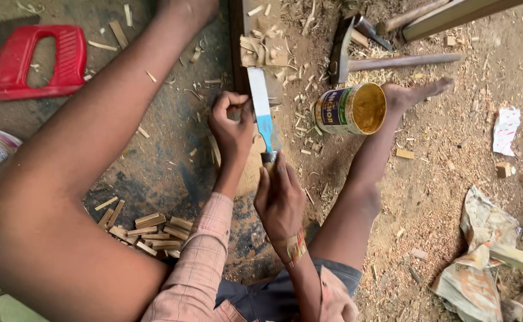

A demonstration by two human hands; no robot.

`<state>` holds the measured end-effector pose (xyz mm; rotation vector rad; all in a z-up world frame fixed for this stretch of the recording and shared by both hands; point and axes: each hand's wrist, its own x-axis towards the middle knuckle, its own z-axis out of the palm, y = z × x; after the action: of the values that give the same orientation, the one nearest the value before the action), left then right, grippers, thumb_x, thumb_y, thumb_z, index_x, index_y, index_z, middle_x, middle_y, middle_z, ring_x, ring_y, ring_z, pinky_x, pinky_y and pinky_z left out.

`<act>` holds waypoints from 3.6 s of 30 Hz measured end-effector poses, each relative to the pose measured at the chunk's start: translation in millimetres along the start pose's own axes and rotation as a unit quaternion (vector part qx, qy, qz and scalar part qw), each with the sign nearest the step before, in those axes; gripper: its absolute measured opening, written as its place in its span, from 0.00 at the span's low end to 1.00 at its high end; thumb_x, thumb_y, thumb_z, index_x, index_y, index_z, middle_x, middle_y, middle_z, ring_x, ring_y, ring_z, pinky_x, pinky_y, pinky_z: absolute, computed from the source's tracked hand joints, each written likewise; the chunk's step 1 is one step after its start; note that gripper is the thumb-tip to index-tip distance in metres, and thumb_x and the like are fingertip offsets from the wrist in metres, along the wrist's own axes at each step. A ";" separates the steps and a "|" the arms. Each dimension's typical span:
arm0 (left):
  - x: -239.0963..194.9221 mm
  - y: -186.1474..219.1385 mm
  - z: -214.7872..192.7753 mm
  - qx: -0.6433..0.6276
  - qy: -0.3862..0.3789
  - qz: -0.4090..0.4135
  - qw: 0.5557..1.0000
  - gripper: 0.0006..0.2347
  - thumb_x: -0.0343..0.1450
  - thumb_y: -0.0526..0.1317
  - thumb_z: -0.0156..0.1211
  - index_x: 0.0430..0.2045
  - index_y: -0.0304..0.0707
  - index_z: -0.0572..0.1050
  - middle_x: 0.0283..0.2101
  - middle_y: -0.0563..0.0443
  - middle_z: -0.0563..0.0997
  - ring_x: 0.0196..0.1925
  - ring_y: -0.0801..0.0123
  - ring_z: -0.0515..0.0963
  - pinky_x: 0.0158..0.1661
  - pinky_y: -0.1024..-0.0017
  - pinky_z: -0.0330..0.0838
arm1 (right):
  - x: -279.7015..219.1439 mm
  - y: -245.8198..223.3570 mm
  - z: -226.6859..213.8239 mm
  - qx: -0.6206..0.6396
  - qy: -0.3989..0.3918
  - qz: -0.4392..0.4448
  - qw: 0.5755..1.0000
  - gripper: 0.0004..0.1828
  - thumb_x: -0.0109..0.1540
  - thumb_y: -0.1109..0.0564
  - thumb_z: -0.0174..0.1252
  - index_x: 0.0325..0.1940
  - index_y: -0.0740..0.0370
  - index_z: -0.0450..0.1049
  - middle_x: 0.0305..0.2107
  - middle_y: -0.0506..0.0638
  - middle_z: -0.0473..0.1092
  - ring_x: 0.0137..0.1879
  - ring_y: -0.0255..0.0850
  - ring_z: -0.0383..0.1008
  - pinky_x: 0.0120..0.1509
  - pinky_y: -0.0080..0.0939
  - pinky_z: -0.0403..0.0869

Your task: The person carves a small wooden block using a chisel while seated on the ground. They repeatedly scrape the wood surface to remove shavings and refine the shape.

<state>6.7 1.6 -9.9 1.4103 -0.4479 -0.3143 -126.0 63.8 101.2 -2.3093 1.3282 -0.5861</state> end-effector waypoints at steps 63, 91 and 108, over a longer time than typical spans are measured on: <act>-2.4 18.7 4.8 0.132 -0.002 0.099 0.986 0.11 0.69 0.25 0.62 0.42 0.38 0.81 0.35 0.49 0.72 0.38 0.64 0.75 0.40 0.67 0.72 | -9.7 40.1 -43.4 0.229 0.013 0.160 0.960 0.28 0.61 0.58 0.64 0.66 0.61 0.71 0.36 0.56 0.80 0.34 0.34 0.79 0.36 0.36 0.78; -3.3 19.4 8.9 0.137 -0.013 0.132 0.982 0.06 0.71 0.26 0.63 0.38 0.33 0.78 0.42 0.49 0.73 0.45 0.64 0.77 0.45 0.68 0.75 | -9.8 18.7 -60.2 0.152 -0.023 0.036 0.987 0.24 0.62 0.61 0.62 0.62 0.67 0.73 0.47 0.61 0.78 0.48 0.48 0.83 0.51 0.43 0.78; -3.1 27.0 15.4 0.165 -0.010 0.123 0.979 0.21 0.71 0.24 0.62 0.58 0.35 0.67 0.43 0.47 0.69 0.47 0.61 0.73 0.50 0.63 0.70 | 24.9 16.7 -49.5 0.068 -0.025 -0.024 0.997 0.20 0.61 0.63 0.60 0.58 0.70 0.76 0.49 0.65 0.77 0.49 0.55 0.82 0.50 0.45 0.79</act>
<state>-4.9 -6.6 18.0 1.6542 -0.7079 -0.0535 -153.3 27.3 136.9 -2.2369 1.1750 -0.6097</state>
